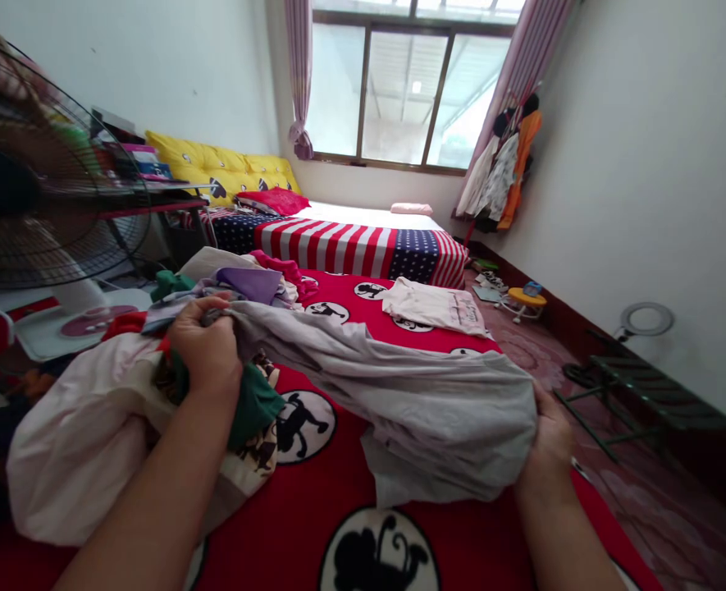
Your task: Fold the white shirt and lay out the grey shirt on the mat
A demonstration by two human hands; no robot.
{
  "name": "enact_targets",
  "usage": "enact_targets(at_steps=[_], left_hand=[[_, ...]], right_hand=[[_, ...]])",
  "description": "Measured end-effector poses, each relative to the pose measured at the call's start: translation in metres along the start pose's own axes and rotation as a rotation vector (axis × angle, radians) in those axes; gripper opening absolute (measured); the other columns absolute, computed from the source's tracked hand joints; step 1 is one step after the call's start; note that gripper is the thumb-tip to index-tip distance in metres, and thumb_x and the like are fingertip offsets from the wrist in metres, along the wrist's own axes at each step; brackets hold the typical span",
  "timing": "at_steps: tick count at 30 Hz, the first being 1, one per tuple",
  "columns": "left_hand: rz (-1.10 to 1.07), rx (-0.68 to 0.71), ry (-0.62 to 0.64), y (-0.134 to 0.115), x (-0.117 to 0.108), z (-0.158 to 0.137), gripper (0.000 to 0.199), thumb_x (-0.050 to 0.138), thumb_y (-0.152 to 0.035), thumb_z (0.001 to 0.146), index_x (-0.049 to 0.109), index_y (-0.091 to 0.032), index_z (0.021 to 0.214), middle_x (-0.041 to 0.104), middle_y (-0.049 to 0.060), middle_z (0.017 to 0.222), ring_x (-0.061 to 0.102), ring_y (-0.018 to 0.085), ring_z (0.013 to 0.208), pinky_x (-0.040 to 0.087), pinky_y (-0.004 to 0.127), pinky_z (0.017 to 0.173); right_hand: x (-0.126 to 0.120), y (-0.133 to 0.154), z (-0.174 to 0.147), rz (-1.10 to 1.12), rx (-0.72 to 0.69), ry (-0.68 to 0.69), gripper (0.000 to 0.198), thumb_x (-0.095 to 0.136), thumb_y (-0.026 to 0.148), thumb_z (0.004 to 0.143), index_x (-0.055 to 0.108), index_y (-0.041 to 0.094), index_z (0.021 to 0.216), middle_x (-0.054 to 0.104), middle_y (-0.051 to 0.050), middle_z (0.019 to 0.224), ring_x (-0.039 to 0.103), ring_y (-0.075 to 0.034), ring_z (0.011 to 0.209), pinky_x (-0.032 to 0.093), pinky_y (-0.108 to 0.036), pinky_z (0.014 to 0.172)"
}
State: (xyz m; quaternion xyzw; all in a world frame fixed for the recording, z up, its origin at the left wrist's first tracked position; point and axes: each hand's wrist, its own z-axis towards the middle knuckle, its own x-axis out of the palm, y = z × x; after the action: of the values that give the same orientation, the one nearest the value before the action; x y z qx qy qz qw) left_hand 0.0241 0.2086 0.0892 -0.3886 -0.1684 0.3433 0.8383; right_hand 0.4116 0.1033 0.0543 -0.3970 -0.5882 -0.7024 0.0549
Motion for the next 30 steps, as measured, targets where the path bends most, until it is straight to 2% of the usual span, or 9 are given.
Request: enact_targets(at_steps=[3,6,10,15,20,23,25,28,30], left_hand=[[0.046,0.027,-0.036,0.0,0.003,-0.005,0.03,0.043,0.001,0.065,0.063,-0.016,0.08,0.069,0.006,0.102,0.065,0.023,0.099,0.049,0.044,0.093],[0.115,0.242,0.157,-0.019,0.011,-0.018,0.03,0.047,0.001,0.07,0.067,-0.02,0.078,0.069,0.004,0.101,0.061,0.025,0.106,0.04,0.048,0.104],[0.086,0.453,0.498,-0.035,0.031,-0.05,0.032,0.051,-0.006,0.08,0.068,-0.023,0.1,0.067,0.004,0.11,0.061,0.022,0.107,0.047,0.041,0.1],[0.079,0.435,0.952,-0.027,0.05,-0.091,0.035,0.053,-0.023,0.089,0.061,-0.022,0.123,0.058,0.01,0.131,0.055,0.024,0.12,0.044,0.04,0.104],[0.106,0.38,1.003,-0.028,0.05,-0.1,0.022,0.057,-0.024,0.087,0.072,-0.023,0.103,0.066,0.008,0.115,0.062,0.023,0.106,0.047,0.036,0.095],[0.117,0.22,0.994,-0.035,0.047,-0.094,0.022,0.055,-0.033,0.088,0.073,-0.021,0.092,0.071,0.006,0.09,0.066,0.02,0.082,0.05,0.031,0.078],[0.063,-0.03,1.145,-0.041,0.045,-0.09,0.038,0.052,-0.049,0.088,0.072,-0.017,0.084,0.07,0.007,0.076,0.064,0.018,0.064,0.049,0.028,0.063],[-0.138,-0.554,1.473,-0.047,0.042,-0.087,0.069,0.037,-0.075,0.083,0.069,-0.014,0.096,0.071,0.01,0.075,0.065,0.019,0.057,0.046,0.026,0.051],[-0.194,-0.753,1.468,-0.048,0.043,-0.086,0.077,0.034,-0.079,0.081,0.063,-0.015,0.113,0.071,0.01,0.076,0.066,0.02,0.058,0.047,0.025,0.048]], right_hand=[[0.005,0.001,-0.002,-0.117,0.045,0.009,0.019,0.066,0.035,0.07,0.072,0.02,0.08,0.076,-0.004,0.078,0.071,-0.028,0.089,0.057,-0.044,0.085],[0.007,0.005,-0.006,-0.264,0.111,0.047,0.03,0.071,0.043,0.07,0.072,0.018,0.086,0.075,-0.007,0.082,0.071,-0.029,0.087,0.057,-0.042,0.079],[-0.002,0.006,-0.002,-0.496,0.026,0.086,0.051,0.077,0.053,0.063,0.067,0.021,0.101,0.074,-0.006,0.09,0.069,-0.027,0.087,0.054,-0.039,0.078],[-0.018,0.008,0.009,-0.964,-0.167,-0.007,0.063,0.09,0.032,0.04,0.072,0.022,0.099,0.073,-0.006,0.089,0.064,-0.028,0.094,0.046,-0.039,0.086],[-0.01,0.016,0.0,-1.014,-0.215,-0.02,0.035,0.083,0.041,0.054,0.075,0.019,0.08,0.07,-0.003,0.074,0.06,-0.02,0.073,0.044,-0.03,0.067],[0.014,0.017,-0.023,-0.649,-0.28,0.005,0.034,0.081,0.037,0.062,0.072,0.02,0.091,0.069,0.0,0.077,0.058,-0.015,0.068,0.043,-0.022,0.056],[0.034,0.012,-0.045,-0.46,-0.246,0.116,0.032,0.08,0.031,0.066,0.07,0.022,0.096,0.069,0.0,0.084,0.059,-0.013,0.071,0.045,-0.02,0.057],[0.06,-0.004,-0.079,-0.393,-0.122,0.435,0.029,0.076,0.026,0.073,0.069,0.026,0.101,0.068,-0.001,0.101,0.062,-0.013,0.081,0.049,-0.021,0.066],[0.071,-0.015,-0.099,-0.42,-0.048,0.698,0.026,0.073,0.023,0.075,0.071,0.025,0.101,0.066,-0.003,0.106,0.062,-0.014,0.088,0.049,-0.023,0.073]])
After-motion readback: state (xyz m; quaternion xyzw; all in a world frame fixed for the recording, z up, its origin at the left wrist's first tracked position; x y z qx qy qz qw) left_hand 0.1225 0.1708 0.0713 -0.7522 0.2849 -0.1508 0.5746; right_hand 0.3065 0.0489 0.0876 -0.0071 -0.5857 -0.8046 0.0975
